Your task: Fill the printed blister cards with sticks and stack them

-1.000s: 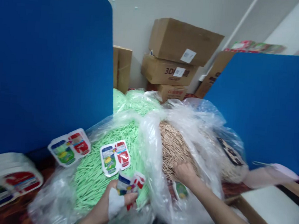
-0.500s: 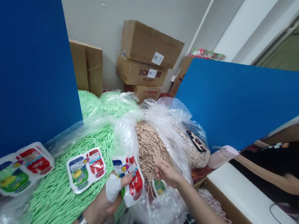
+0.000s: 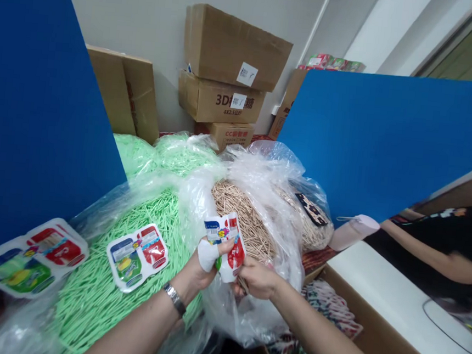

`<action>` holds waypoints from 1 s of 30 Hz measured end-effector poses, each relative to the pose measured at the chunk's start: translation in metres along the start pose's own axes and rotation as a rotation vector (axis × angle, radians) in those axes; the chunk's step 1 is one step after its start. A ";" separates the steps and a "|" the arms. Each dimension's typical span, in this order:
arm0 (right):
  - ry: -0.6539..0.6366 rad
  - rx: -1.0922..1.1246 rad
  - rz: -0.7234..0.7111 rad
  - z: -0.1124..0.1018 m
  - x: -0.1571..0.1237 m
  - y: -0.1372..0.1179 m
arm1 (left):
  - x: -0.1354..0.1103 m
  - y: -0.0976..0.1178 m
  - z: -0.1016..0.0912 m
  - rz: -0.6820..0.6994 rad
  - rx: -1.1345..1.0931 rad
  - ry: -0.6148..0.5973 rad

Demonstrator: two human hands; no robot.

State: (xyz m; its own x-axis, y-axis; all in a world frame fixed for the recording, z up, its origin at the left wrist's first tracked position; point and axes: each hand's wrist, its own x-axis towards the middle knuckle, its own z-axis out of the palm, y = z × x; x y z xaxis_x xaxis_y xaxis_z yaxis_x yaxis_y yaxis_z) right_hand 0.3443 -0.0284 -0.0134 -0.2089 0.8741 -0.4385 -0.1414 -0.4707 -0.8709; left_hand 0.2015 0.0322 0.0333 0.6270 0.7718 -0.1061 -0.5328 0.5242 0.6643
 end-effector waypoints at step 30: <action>0.520 0.021 -0.952 0.111 -0.010 -0.055 | -0.084 -0.006 -0.056 0.335 0.976 0.246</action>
State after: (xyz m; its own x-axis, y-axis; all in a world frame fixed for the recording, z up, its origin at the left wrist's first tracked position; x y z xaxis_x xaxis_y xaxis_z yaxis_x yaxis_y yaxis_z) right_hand 0.2469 -0.0243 0.0630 0.4301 0.8233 0.3704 -0.0459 0.4297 -0.9018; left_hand 0.1201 -0.0154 -0.0032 0.3426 0.9320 0.1181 0.0987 -0.1607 0.9821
